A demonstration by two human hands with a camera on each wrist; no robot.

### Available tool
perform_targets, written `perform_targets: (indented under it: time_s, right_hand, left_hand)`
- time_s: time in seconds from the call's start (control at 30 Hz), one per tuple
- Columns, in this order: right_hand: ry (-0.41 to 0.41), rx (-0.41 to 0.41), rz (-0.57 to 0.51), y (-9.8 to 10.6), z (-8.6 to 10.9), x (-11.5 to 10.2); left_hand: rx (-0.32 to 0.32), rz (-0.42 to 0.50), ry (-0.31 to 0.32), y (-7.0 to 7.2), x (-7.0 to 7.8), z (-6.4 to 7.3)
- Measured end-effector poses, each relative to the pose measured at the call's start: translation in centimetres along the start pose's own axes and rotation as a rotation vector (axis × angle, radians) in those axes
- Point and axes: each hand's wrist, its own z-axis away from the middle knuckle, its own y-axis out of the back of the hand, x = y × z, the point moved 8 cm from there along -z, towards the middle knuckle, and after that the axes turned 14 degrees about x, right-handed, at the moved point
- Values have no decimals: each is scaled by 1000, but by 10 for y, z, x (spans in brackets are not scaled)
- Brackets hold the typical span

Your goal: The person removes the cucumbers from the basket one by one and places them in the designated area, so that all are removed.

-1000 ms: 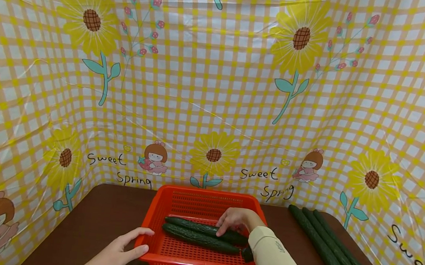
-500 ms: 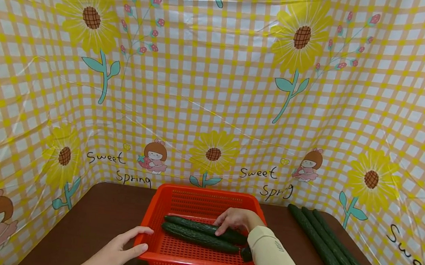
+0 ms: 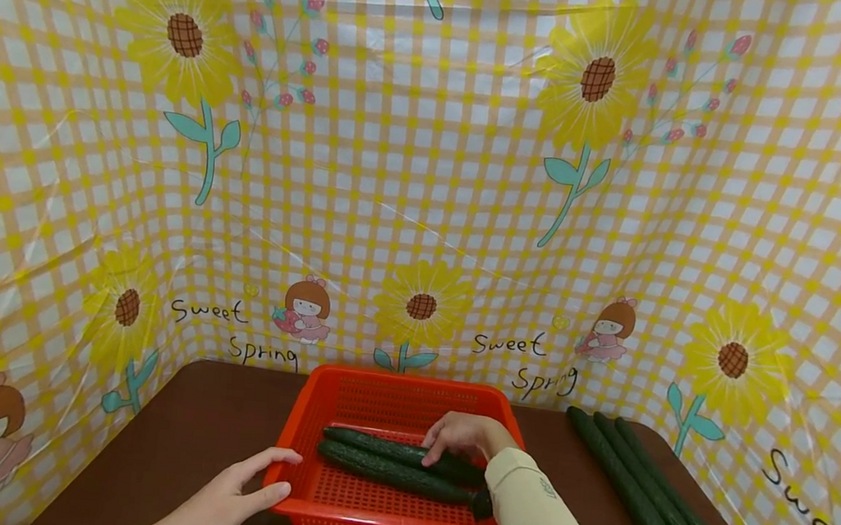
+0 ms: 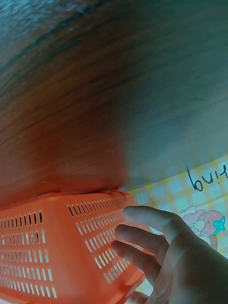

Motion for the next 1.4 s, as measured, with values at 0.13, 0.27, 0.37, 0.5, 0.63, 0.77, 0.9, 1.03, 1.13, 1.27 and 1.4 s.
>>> perform_targets:
  time_s: [0.13, 0.27, 0.37, 0.5, 0.63, 0.77, 0.9, 1.03, 1.13, 1.27, 1.4]
  right_hand:
    - [16, 13, -11, 2, -3, -2]
    - [27, 8, -18, 2, -4, -5]
    - [49, 12, -11, 3, -3, -7]
    - [108, 24, -11, 8, -7, -12]
    - [136, 35, -16, 13, -12, -14]
    - [146, 34, -17, 16, -15, -15]
    - [166, 20, -22, 16, -12, -20]
    - [189, 11, -22, 18, -11, -23]
    - [205, 16, -20, 22, -14, -27]
    - [220, 35, -10, 31, -14, -34]
    - [224, 44, -20, 40, -12, -41]
  left_hand:
    - [0, 30, 16, 1, 3, -2]
    - [-2, 34, 26, 1, 2, -2]
    - [-6, 28, 40, 0, 0, -1]
    - [-5, 22, 50, 0, -2, -1]
    - [-1, 24, 45, -1, 0, -2]
    - [-2, 41, 36, 0, 2, -2]
    - [-1, 32, 38, 1, 0, -1]
    - [2, 17, 34, -1, -1, 1]
    - [4, 27, 29, -1, 0, 1]
    - [3, 54, 27, -1, 2, 1]
    - [16, 44, 27, 1, 3, -1]
